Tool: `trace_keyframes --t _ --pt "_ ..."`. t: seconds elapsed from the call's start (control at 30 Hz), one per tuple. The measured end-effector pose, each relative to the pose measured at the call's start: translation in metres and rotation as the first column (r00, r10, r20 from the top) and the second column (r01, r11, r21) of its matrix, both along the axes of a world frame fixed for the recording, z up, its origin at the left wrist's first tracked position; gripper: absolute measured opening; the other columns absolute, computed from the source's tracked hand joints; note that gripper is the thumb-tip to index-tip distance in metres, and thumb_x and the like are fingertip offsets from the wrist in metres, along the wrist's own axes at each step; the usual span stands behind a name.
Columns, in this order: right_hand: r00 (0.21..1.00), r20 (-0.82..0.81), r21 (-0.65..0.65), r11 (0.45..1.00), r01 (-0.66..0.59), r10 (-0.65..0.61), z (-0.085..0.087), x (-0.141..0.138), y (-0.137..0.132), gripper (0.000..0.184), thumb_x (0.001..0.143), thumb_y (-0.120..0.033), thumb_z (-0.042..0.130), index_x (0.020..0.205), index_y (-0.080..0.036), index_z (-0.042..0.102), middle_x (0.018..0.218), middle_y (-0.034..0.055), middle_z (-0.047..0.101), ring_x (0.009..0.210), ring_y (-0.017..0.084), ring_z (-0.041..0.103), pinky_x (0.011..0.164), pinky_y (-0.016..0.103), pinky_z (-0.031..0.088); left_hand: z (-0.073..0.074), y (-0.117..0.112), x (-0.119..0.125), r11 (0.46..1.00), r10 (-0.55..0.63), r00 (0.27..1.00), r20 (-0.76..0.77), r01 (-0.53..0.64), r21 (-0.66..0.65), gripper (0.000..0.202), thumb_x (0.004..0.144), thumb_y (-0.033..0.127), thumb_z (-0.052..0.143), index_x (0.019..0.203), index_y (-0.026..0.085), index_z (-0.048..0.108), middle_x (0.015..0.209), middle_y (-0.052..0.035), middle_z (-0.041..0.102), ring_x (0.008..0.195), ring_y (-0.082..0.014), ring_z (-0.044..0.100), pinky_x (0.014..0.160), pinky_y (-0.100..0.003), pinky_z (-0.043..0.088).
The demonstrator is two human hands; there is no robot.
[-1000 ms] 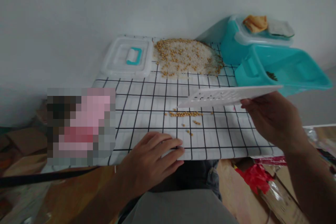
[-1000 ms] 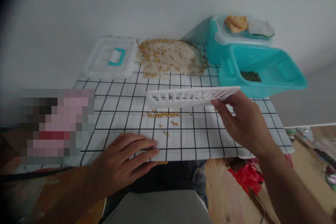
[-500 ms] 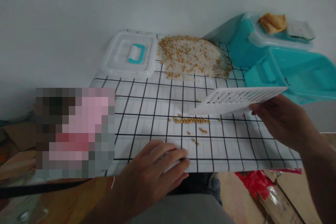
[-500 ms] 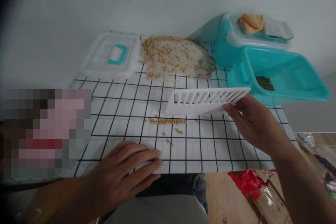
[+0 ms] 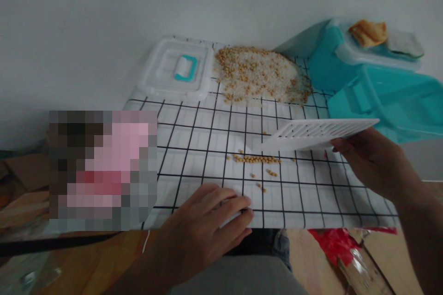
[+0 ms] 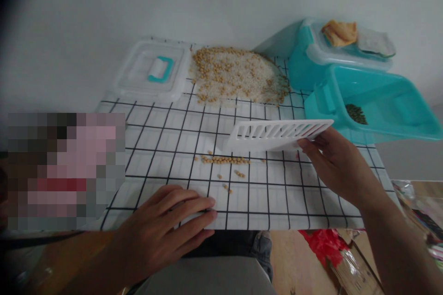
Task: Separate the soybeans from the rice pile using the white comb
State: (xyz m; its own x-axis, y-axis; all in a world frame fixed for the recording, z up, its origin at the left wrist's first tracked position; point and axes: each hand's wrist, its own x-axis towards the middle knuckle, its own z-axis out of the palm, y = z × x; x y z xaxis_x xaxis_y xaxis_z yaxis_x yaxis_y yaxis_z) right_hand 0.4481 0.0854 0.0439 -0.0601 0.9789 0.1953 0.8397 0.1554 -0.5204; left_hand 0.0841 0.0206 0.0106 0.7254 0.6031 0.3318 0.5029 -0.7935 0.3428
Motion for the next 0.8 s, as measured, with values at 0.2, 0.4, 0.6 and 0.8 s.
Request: trace_keyframes --t 0.2,0.4,0.6,0.8 --pt "0.997 -0.071 -0.022 1.000 0.003 -0.005 -0.005 0.004 0.002 0.025 0.089 -0.037 0.064 0.111 -0.025 0.066 0.094 0.0066 0.072 0.079 0.021 0.069 0.069 0.032 0.058 -0.001 0.001 0.001 1.000 0.006 1.000 0.016 -0.006 0.011 0.017 0.092 0.027 0.067 0.109 0.024 0.068 0.118 0.0042 0.069 0.108 -0.0172 0.057 0.096 -0.038 0.042" --pt "0.993 -0.112 0.004 0.999 0.036 -0.036 -0.005 -0.005 0.009 0.028 0.089 -0.039 0.064 0.113 -0.025 0.066 0.092 0.0058 0.071 0.080 0.022 0.068 0.075 0.035 0.059 0.002 0.001 0.003 0.999 0.018 1.000 0.023 -0.018 0.036 0.013 0.092 0.027 0.066 0.105 0.024 0.068 0.115 0.0046 0.070 0.105 -0.0168 0.058 0.094 -0.038 0.042" --pt "0.984 -0.179 -0.018 1.000 -0.002 -0.002 -0.007 -0.017 0.021 0.030 0.089 -0.036 0.065 0.117 -0.026 0.065 0.108 0.0079 0.073 0.086 0.021 0.068 0.077 0.031 0.058 -0.001 0.001 0.003 0.999 0.022 0.999 0.031 -0.023 0.029 0.014 0.092 0.027 0.065 0.106 0.024 0.068 0.117 0.0050 0.069 0.107 -0.0169 0.058 0.095 -0.038 0.043" --pt "0.941 -0.323 0.072 0.994 -0.080 0.099 -0.003 -0.020 0.035 0.028 0.089 -0.034 0.066 0.115 -0.026 0.065 0.105 0.0066 0.072 0.078 0.019 0.065 0.065 0.029 0.057 0.009 0.001 -0.002 0.993 0.008 0.996 0.091 0.002 -0.117 0.031 0.089 0.044 0.068 0.111 0.024 0.065 0.121 0.0015 0.067 0.112 -0.0198 0.058 0.096 -0.040 0.048"
